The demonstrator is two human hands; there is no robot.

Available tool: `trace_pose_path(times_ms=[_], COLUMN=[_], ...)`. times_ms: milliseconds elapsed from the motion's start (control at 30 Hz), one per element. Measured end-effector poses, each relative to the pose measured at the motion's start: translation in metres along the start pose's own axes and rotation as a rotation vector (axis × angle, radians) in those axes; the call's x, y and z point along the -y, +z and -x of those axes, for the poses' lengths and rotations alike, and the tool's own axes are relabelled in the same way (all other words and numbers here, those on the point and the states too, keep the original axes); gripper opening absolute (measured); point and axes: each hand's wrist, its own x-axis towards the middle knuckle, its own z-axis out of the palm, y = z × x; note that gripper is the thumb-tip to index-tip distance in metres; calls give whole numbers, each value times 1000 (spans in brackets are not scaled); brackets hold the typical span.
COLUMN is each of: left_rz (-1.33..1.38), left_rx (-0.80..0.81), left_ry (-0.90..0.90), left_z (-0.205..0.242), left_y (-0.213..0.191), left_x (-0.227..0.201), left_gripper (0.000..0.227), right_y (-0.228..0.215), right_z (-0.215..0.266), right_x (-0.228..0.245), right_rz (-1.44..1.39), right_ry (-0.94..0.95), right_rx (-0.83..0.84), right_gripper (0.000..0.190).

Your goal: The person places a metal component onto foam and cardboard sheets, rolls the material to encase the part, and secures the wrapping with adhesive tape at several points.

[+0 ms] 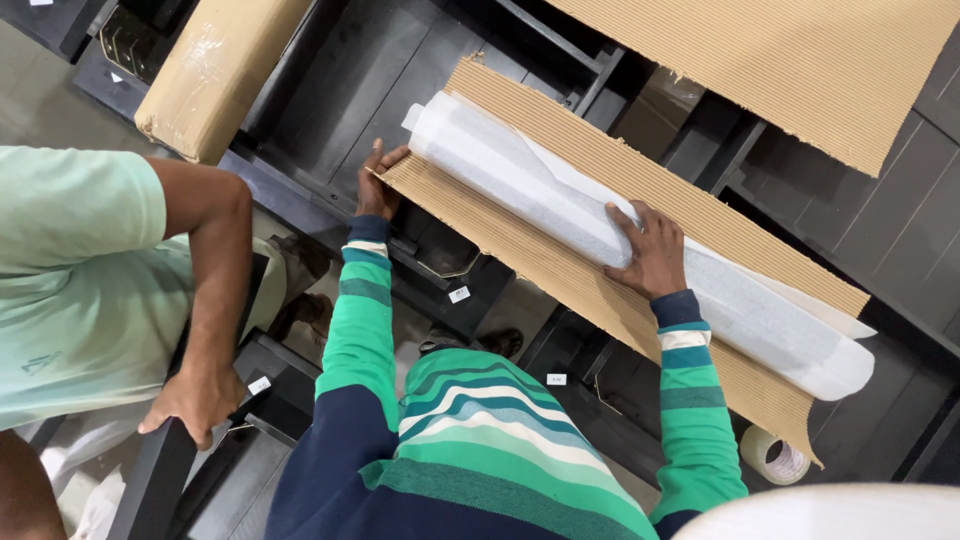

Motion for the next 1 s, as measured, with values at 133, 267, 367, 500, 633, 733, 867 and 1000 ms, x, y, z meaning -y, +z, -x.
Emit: trace_pose_path(times_ms=[133, 267, 367, 500, 633, 733, 867, 1000], left_rz=[15, 31, 30, 14, -192, -691, -1341, -1374], left_rx=[12, 28, 25, -13, -131, -341, -114, 419], left_ry=[-13, -30, -14, 99, 242, 615, 1007, 895], left_z=[1, -5, -18, -16, -8, 19, 62, 85], left_y=[1, -5, -27, -4, 26, 99, 176, 231], left_x=[-3, 0, 9, 0, 3, -2, 32, 87], left_gripper=[76, 78, 84, 96, 92, 86, 58, 65], right_y=[-21, -67, -40, -67, -81, -64, -41, -28], right_z=[17, 59, 84, 74, 39, 24, 17, 8], right_x=[24, 66, 42, 26, 6, -16, -31, -45], right_rz=[100, -145, -120, -27, 97, 16, 25, -12], right_ry=[-97, -105, 14, -61, -64, -99, -105, -55], right_rx=[-113, 138, 229, -190, -216, -274, -307, -383], right_gripper=[112, 88, 55, 12, 16, 16, 16, 20])
